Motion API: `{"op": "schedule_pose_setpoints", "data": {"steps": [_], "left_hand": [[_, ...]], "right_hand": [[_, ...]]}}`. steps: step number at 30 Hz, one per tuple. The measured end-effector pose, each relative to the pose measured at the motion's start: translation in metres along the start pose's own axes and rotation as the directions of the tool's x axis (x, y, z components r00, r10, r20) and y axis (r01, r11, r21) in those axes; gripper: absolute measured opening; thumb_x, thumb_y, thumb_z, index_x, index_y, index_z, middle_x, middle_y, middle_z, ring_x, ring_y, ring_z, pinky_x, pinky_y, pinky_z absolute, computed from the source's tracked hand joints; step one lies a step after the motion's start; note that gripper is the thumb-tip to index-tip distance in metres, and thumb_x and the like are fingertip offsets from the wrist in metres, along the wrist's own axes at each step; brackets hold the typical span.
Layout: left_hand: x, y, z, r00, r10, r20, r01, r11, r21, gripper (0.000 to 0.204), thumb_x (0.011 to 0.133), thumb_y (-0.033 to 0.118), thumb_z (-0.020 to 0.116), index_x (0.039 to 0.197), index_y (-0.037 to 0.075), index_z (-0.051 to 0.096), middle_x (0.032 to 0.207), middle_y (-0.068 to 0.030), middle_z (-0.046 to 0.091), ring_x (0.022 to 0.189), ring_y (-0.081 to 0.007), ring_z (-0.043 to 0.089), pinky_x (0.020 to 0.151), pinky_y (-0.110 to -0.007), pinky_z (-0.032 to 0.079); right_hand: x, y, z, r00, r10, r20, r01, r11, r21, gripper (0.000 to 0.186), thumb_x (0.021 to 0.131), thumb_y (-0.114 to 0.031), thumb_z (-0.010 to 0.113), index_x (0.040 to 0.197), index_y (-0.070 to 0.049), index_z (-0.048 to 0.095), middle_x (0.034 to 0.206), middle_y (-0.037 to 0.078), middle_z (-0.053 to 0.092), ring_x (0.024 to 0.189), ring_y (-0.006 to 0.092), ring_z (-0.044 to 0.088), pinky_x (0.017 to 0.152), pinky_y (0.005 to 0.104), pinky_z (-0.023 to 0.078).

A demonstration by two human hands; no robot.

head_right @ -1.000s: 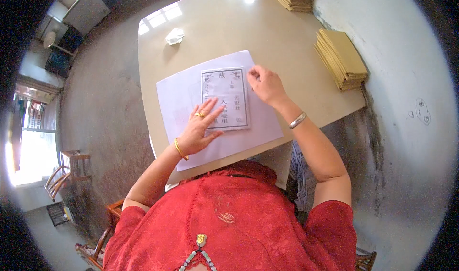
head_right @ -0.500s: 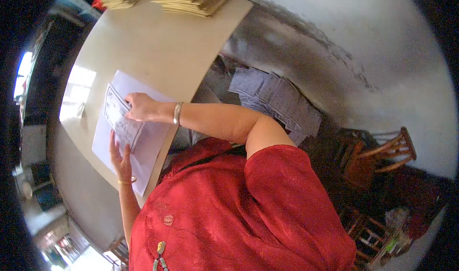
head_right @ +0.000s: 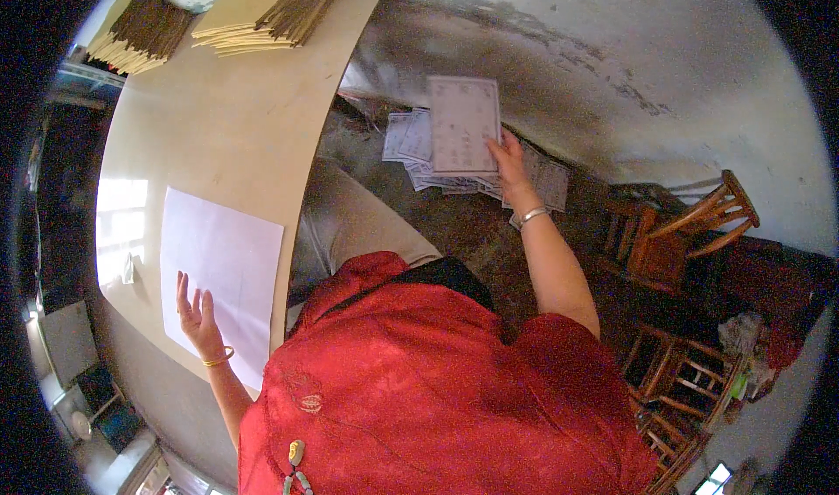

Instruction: The person wraps stacks of gold paper by placing each stack onto a paper wrapper, folding the wrapper around the stack, and setting the packaged bundles aside.

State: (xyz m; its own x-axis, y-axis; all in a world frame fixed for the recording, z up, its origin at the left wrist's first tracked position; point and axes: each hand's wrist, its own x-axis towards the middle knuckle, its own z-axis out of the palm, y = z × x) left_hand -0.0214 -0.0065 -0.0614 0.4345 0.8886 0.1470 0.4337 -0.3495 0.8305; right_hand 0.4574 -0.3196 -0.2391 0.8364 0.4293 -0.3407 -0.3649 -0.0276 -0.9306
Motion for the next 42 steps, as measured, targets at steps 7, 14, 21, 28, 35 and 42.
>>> {"op": "schedule_pose_setpoints", "data": {"steps": [7, 14, 21, 28, 35, 42], "left_hand": [[-0.01, -0.012, -0.008, 1.0, -0.027, 0.002, 0.027, 0.999, 0.023, 0.05, 0.086, -0.005, 0.058, 0.134, 0.007, 0.049, 0.148, -0.0079, 0.038, 0.134, -0.0234, 0.04, 0.108, -0.043, 0.035], [-0.019, -0.003, -0.009, 1.0, -0.008, -0.005, 0.008, 0.999, 0.036, 0.048, 0.088, -0.004, 0.057, 0.134, 0.006, 0.05, 0.149, -0.0095, 0.037, 0.135, -0.0234, 0.037, 0.109, -0.044, 0.033], [-0.033, 0.011, -0.017, 1.0, 0.026, -0.014, -0.025, 0.998, 0.06, 0.045, 0.086, -0.006, 0.057, 0.13, 0.005, 0.054, 0.145, -0.0115, 0.042, 0.131, -0.0249, 0.043, 0.109, -0.042, 0.035], [-0.04, 0.013, -0.023, 0.997, 0.02, -0.069, -0.011, 0.991, 0.136, 0.038, 0.079, -0.007, 0.063, 0.116, 0.002, 0.063, 0.133, -0.0135, 0.055, 0.125, -0.0266, 0.05, 0.104, -0.038, 0.039], [-0.051, 0.028, -0.028, 0.993, -0.011, -0.116, 0.027, 0.99, 0.135, 0.034, 0.079, -0.006, 0.065, 0.111, 0.003, 0.065, 0.129, -0.0117, 0.059, 0.122, -0.0268, 0.053, 0.103, -0.038, 0.04], [-0.053, 0.022, -0.03, 0.988, -0.021, -0.153, 0.039, 0.993, 0.113, 0.032, 0.079, -0.007, 0.065, 0.109, 0.002, 0.067, 0.123, -0.0116, 0.062, 0.117, -0.0262, 0.057, 0.1, -0.037, 0.043]], "right_hand": [[0.044, 0.156, -0.124, 0.985, 0.174, 0.009, -0.061, 0.388, -0.919, 0.043, 0.085, -0.023, 0.064, 0.121, -0.001, 0.058, 0.106, 0.01, 0.067, 0.09, 0.0216, 0.063, 0.076, 0.0351, 0.05], [0.009, 0.081, 0.044, 0.816, 0.325, 0.478, 0.322, 0.432, -0.842, 0.035, 0.089, -0.029, 0.061, 0.112, -0.002, 0.064, 0.099, 0.013, 0.069, 0.085, 0.0222, 0.065, 0.077, 0.0343, 0.05], [0.002, -0.039, 0.152, 0.648, 0.106, 0.754, 0.593, 0.55, -0.588, 0.034, 0.09, -0.029, 0.061, 0.109, -0.001, 0.064, 0.097, 0.013, 0.069, 0.088, 0.0217, 0.066, 0.079, 0.0348, 0.051], [0.002, -0.163, 0.255, 0.644, -0.427, 0.635, 0.585, 0.81, -0.048, 0.016, 0.091, -0.007, 0.059, 0.105, -0.003, 0.065, 0.088, 0.006, 0.069, 0.08, 0.0103, 0.066, 0.073, 0.0259, 0.053], [0.071, -0.206, 0.357, 0.265, -0.714, 0.648, 0.935, 0.025, -0.354, 0.041, 0.087, -0.028, 0.065, 0.119, -0.004, 0.058, 0.123, 0.014, 0.059, 0.109, 0.0301, 0.058, 0.093, 0.0377, 0.049], [0.094, -0.219, 0.388, 0.669, -0.405, 0.623, 0.7, 0.063, -0.711, 0.049, 0.085, -0.05, 0.057, 0.111, -0.01, 0.066, 0.11, 0.012, 0.066, 0.107, 0.0272, 0.061, 0.089, 0.0399, 0.049]]}}
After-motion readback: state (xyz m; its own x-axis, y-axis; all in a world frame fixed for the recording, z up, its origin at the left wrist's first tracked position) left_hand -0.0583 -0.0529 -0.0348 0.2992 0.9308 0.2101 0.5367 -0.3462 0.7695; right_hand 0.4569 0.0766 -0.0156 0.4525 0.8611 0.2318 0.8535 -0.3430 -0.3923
